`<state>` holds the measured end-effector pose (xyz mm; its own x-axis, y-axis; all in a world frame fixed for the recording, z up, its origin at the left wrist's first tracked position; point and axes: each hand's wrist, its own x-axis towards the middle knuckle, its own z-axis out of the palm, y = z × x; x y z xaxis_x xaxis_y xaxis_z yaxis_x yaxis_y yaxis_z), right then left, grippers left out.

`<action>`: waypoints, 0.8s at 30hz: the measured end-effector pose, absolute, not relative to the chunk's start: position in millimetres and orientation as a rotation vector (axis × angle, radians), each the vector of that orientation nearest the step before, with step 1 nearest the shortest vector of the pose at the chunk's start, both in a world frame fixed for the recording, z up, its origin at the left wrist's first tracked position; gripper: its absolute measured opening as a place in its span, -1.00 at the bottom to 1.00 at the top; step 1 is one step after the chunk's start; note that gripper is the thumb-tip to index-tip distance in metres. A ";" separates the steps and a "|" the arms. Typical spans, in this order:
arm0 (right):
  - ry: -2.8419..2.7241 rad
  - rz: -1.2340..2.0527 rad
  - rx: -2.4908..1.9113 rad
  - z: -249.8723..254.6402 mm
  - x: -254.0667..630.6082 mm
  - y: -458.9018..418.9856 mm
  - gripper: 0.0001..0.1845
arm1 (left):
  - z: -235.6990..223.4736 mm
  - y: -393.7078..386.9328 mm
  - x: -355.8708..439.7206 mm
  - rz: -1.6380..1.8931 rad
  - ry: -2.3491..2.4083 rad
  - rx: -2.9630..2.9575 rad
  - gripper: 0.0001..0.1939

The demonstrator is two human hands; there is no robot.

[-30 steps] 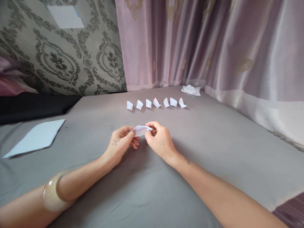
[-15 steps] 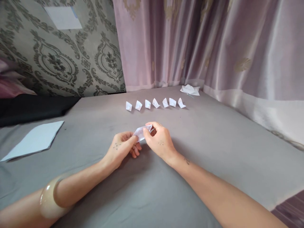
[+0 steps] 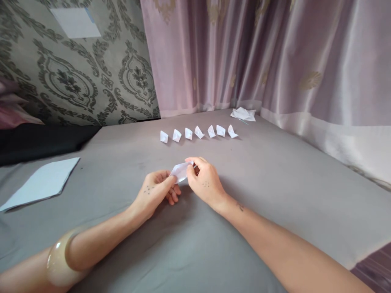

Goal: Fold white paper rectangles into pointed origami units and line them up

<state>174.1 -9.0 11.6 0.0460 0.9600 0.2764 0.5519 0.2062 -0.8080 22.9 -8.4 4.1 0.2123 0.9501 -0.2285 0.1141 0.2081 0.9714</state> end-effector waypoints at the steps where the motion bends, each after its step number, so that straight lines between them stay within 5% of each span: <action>1: -1.616 0.600 -1.444 11.3 174.3 -8.7 -0.68 | 3.4 -8.4 22.6 0.837 1.201 1.218 -0.89; 16: -1.512 1.026 -1.594 9.3 175.1 -9.2 -0.79 | 4.2 6.2 7.2 0.890 1.505 1.878 -0.76; 24: -1.667 0.945 -1.606 7.6 172.9 -15.1 -0.79 | 3.2 9.2 5.3 0.833 1.514 2.054 -0.75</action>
<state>172.9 -15.1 7.6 -0.0581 0.9976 -0.0383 0.5451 -0.0005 -0.8383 5.3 9.2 3.2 0.2137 0.9558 0.2018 0.6820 -0.2939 0.6697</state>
